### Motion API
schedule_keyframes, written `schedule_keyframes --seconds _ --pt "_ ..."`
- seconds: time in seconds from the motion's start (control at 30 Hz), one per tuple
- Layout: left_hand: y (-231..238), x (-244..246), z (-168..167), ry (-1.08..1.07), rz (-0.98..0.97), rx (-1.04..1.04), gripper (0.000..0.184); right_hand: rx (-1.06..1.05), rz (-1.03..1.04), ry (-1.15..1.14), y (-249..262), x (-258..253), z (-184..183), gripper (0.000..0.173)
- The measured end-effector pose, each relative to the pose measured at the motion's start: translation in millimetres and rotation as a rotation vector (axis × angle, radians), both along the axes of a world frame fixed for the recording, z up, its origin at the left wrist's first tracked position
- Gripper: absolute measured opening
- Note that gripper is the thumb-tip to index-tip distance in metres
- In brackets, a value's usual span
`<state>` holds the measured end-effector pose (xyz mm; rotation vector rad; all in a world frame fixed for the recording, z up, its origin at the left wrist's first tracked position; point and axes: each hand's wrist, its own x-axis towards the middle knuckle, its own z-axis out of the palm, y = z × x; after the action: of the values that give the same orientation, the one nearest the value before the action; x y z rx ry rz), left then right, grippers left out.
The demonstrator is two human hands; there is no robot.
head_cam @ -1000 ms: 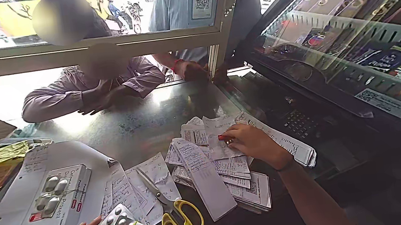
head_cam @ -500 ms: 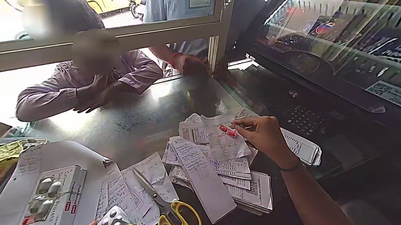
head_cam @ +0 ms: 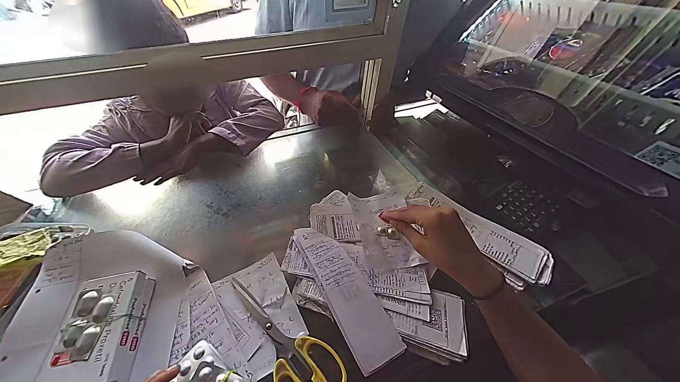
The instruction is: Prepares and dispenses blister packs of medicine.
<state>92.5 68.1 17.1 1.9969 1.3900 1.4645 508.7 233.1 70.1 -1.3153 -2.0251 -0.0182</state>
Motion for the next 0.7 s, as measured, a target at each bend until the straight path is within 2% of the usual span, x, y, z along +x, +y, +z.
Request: schedule_keyframes --seconds 0.17,0.33,0.43,0.53,0.63,0.7 --pt "-4.1 0.6 8.8 0.187 -0.074 -0.056 0.079 -0.182 0.030 -0.090 0.2 -3.5 -9.0 0.024" --pt "-5.8 0.4 11.2 0.280 -0.082 -0.084 0.095 -0.172 0.074 -0.146 0.7 -12.5 -11.9 0.025" --pt "-5.5 4.8 9.3 0.322 -0.033 -0.077 0.086 -0.155 0.082 -0.140 -0.8 -11.8 -11.3 0.031" --pt "-6.7 10.7 4.0 0.327 0.046 -0.009 0.076 -0.131 0.079 -0.170 -1.8 -13.4 -10.4 0.029" --pt "-12.2 11.8 9.1 0.224 -0.015 0.055 0.072 -0.027 0.048 -0.222 -13.7 -28.0 0.1 0.035" --pt "-14.9 8.7 15.8 0.125 -0.041 0.126 0.069 0.041 0.131 -0.236 -24.6 -45.4 20.9 0.033"
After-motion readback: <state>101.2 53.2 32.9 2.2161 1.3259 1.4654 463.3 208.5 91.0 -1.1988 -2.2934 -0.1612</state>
